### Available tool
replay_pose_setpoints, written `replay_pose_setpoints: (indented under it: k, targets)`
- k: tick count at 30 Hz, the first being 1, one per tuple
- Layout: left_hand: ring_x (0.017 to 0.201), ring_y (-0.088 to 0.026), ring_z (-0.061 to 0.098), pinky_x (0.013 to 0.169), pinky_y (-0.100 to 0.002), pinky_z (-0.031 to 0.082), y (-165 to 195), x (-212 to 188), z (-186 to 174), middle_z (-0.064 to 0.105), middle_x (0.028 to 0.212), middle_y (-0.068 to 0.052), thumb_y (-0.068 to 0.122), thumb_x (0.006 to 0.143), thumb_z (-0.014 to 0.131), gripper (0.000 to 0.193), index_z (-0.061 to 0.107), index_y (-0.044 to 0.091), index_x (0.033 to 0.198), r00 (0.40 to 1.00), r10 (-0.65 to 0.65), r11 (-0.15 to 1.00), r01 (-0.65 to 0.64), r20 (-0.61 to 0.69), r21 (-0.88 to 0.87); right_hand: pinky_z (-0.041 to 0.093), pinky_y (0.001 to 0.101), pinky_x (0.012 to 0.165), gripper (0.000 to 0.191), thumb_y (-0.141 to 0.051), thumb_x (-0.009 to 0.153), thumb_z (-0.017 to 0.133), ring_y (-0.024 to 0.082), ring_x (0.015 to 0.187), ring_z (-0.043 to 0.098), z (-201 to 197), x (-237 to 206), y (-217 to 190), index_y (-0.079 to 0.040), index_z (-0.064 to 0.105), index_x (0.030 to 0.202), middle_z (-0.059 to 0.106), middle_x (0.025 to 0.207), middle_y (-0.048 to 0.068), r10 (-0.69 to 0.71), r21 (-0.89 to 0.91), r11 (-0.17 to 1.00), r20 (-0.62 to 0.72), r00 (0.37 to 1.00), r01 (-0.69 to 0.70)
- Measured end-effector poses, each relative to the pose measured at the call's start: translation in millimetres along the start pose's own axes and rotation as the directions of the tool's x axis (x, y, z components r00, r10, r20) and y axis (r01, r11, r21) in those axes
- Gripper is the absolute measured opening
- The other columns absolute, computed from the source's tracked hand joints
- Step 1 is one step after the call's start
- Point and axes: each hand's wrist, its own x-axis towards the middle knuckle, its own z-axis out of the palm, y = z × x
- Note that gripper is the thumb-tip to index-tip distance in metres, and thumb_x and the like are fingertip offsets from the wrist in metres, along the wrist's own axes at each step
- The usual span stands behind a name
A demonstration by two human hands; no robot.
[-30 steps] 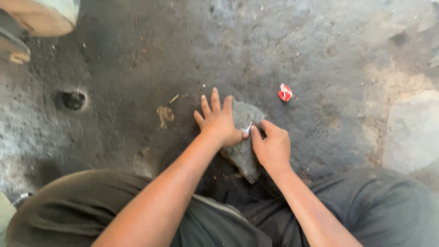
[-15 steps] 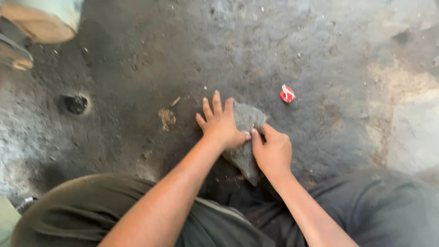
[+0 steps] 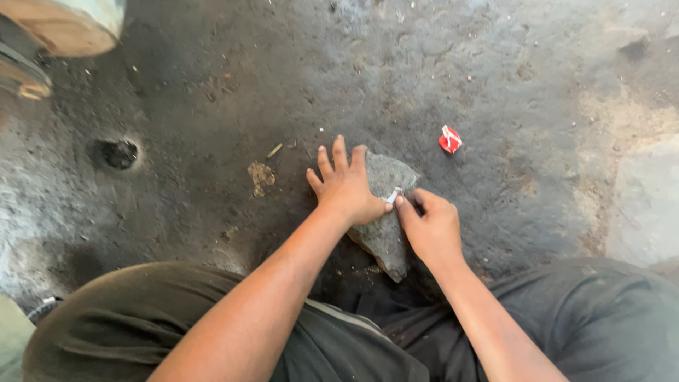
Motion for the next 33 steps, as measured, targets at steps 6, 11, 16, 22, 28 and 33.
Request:
replay_pose_setpoints:
  k: [6, 11, 16, 22, 28, 33]
  targets:
    - [0.155, -0.045, -0.004, 0.121, -0.067, 0.008, 0.3, 0.2, 0.5, -0.002, 0.169, -0.016, 0.055, 0.069, 0.088, 0.117, 0.019, 0.022, 0.158, 1.000, -0.009, 1.000, 0.009, -0.017, 0.007, 0.049, 0.0430, 0.058, 0.024, -0.026, 0.087, 0.073, 0.036, 0.062, 0.066, 8.1, 9.9, -5.6, -0.002, 0.070, 0.087, 0.066, 0.071, 0.021, -0.067, -0.033, 0.997, -0.114, 0.991, 0.064]
    - [0.155, -0.044, -0.006, 0.120, -0.067, 0.008, -0.1, 2.3, 0.2, -0.003, 0.169, -0.014, 0.054, 0.068, 0.088, 0.119, 0.018, 0.023, 0.158, 1.000, -0.023, 1.000, 0.023, 0.006, 0.013, 0.049, 0.0444, 0.060, 0.024, -0.026, 0.088, 0.073, 0.039, 0.066, 0.066, 9.4, 10.4, -6.9, -0.002, 0.070, 0.085, 0.065, 0.071, 0.021, -0.082, -0.078, 0.994, -0.129, 0.988, 0.072]
    - [0.155, -0.044, -0.005, 0.120, -0.068, 0.009, -1.7, 3.9, 1.0, -0.003, 0.169, -0.014, 0.056, 0.068, 0.087, 0.117, 0.019, 0.022, 0.158, 1.000, -0.014, 1.000, 0.014, -0.005, 0.023, 0.048, 0.0474, 0.058, 0.025, -0.026, 0.090, 0.071, 0.041, 0.063, 0.064, 11.0, 8.9, -8.3, -0.002, 0.067, 0.084, 0.064, 0.069, 0.021, -0.075, -0.036, 0.997, -0.152, 0.986, 0.070]
    - [0.155, -0.043, -0.007, 0.120, -0.067, 0.008, -4.3, 6.4, 1.3, -0.005, 0.170, -0.012, 0.059, 0.068, 0.086, 0.120, 0.017, 0.024, 0.159, 1.000, -0.027, 0.999, 0.027, 0.006, 0.039, 0.046, 0.0494, 0.056, 0.029, -0.025, 0.090, 0.073, 0.045, 0.068, 0.062, 13.1, 4.1, -8.4, 0.000, 0.063, 0.079, 0.063, 0.071, 0.022, -0.182, -0.084, 0.982, -0.191, 0.965, 0.168]
    - [0.155, -0.044, -0.008, 0.119, -0.071, 0.007, -3.6, 8.0, 3.0, -0.005, 0.170, -0.012, 0.059, 0.069, 0.086, 0.117, 0.019, 0.024, 0.159, 0.999, -0.034, 0.999, 0.034, 0.000, 0.012, 0.047, 0.0484, 0.057, 0.026, -0.027, 0.087, 0.072, 0.042, 0.064, 0.063, 14.1, 3.4, -8.4, -0.002, 0.066, 0.081, 0.062, 0.068, 0.022, -0.104, -0.049, 0.994, -0.174, 0.979, 0.097]
    - [0.155, -0.044, -0.007, 0.118, -0.072, 0.008, -3.5, 6.7, 4.4, -0.003, 0.170, -0.014, 0.057, 0.067, 0.087, 0.116, 0.022, 0.025, 0.158, 0.999, -0.033, 0.999, 0.033, -0.027, -0.002, 0.047, 0.0482, 0.057, 0.024, -0.026, 0.086, 0.073, 0.043, 0.067, 0.064, 14.2, 5.0, -7.8, -0.003, 0.069, 0.083, 0.064, 0.070, 0.022, -0.115, -0.085, 0.991, -0.191, 0.975, 0.100]
